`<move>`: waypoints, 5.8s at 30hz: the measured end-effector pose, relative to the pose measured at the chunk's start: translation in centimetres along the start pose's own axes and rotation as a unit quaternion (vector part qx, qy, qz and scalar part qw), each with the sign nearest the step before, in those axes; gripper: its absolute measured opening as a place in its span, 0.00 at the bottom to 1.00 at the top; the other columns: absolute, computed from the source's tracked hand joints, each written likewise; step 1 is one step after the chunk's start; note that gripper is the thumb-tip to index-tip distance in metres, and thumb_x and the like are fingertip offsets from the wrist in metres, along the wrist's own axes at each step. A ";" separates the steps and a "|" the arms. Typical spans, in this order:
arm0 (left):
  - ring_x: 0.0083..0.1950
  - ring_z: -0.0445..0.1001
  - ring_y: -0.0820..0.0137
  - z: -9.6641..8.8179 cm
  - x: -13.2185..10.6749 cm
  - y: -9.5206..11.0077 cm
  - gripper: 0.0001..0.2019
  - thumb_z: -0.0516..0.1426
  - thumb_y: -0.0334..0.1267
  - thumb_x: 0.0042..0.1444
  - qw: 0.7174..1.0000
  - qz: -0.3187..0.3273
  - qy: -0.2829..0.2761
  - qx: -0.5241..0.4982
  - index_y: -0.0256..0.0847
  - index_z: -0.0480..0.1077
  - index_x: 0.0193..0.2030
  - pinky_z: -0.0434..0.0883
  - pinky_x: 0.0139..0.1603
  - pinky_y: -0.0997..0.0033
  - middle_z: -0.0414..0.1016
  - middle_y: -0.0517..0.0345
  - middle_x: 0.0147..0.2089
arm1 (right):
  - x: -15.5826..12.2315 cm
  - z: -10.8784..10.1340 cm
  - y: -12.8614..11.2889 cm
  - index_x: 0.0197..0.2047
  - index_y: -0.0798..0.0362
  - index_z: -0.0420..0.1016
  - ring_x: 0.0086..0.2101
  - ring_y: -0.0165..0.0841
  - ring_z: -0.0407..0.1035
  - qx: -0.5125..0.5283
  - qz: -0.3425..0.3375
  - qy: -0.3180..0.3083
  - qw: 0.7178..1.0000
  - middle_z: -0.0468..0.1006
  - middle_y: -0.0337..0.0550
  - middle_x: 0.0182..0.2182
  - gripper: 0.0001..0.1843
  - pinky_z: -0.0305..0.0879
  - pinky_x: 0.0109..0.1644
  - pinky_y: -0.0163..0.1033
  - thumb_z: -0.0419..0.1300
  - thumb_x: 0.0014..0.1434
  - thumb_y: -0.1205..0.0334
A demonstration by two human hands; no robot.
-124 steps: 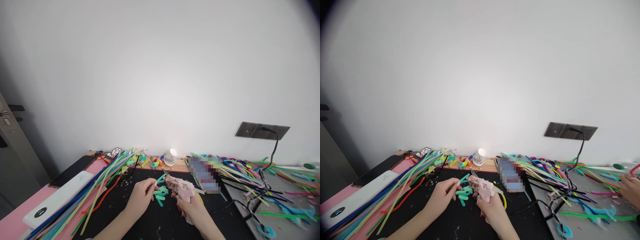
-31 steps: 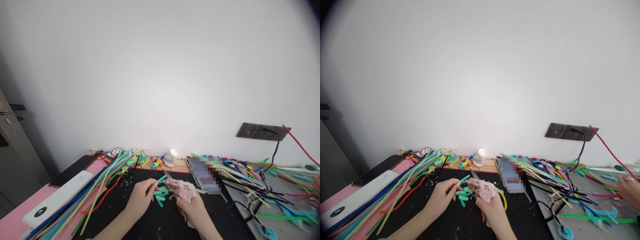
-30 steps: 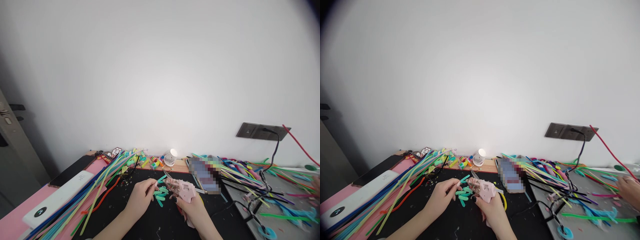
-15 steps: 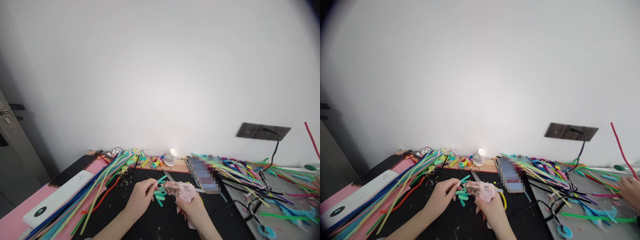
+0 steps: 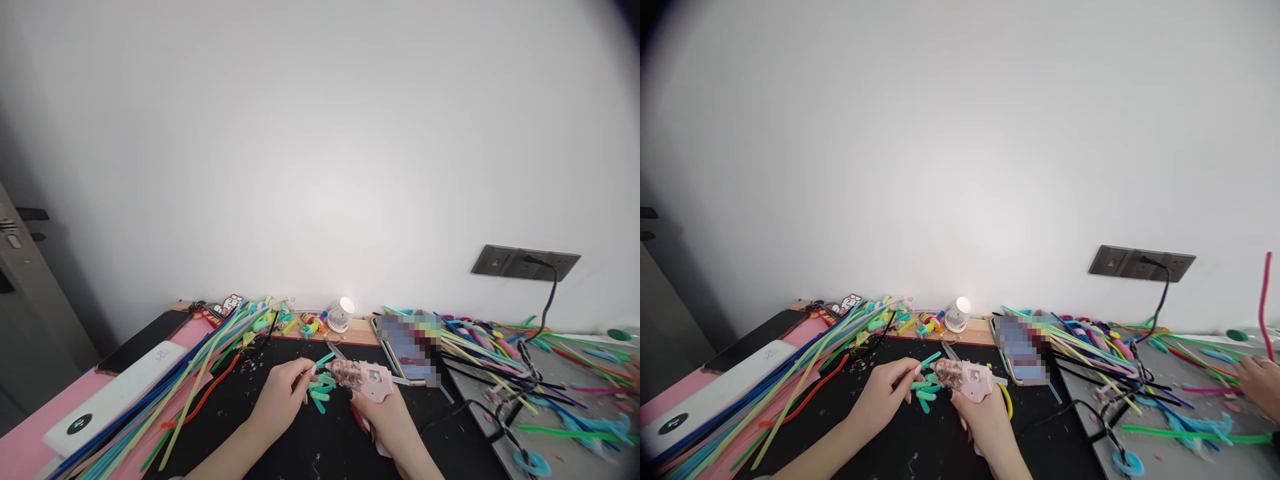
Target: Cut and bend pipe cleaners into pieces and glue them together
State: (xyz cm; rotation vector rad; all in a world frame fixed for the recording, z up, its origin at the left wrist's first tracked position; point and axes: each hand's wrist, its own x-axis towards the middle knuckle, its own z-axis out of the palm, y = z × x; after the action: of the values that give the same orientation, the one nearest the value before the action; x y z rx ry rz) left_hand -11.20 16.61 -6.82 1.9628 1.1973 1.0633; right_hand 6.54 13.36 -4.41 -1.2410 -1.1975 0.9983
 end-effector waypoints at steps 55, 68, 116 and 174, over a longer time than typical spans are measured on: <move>0.21 0.66 0.76 0.1 -0.1 -0.1 0.13 0.44 0.37 0.59 1.000 -0.001 0.012 0.000 0.40 0.67 0.30 0.63 0.25 0.79 0.72 0.61 0.29 | 0.9 -1.7 2.0 0.40 0.58 0.72 0.38 0.42 0.71 -0.163 -0.009 -0.010 0.987 0.77 0.49 0.37 0.18 0.65 0.44 0.42 0.59 0.43 0.64; 0.21 0.66 0.76 0.0 0.0 0.0 0.13 0.44 0.38 0.59 1.000 -0.006 0.016 -0.013 0.40 0.67 0.30 0.63 0.25 0.79 0.71 0.61 0.29 | 0.9 -1.6 1.2 0.36 0.55 0.70 0.35 0.40 0.71 -0.197 -0.008 0.003 0.980 0.77 0.45 0.33 0.14 0.65 0.39 0.39 0.58 0.43 0.62; 0.20 0.66 0.76 0.1 0.0 0.0 0.13 0.44 0.38 0.59 0.999 0.008 0.028 -0.030 0.40 0.67 0.33 0.64 0.25 0.78 0.71 0.60 0.31 | 0.5 -1.1 1.0 0.28 0.52 0.64 0.27 0.34 0.69 -0.239 -0.041 0.017 0.970 0.74 0.39 0.26 0.07 0.64 0.31 0.34 0.56 0.42 0.67; 0.19 0.65 0.76 0.3 -0.2 0.4 0.13 0.45 0.37 0.59 0.999 0.016 0.042 0.021 0.39 0.66 0.28 0.60 0.24 0.79 0.68 0.62 0.23 | 0.2 -0.5 1.8 0.27 0.51 0.56 0.21 0.26 0.58 -0.232 -0.073 0.005 0.970 0.64 0.31 0.20 0.10 0.56 0.23 0.28 0.57 0.45 0.65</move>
State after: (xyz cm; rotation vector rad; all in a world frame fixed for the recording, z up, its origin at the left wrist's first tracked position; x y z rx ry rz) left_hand -10.82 16.28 -6.70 1.9919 1.2469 1.1556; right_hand 7.22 13.61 -6.13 -1.4880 -1.5466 0.6178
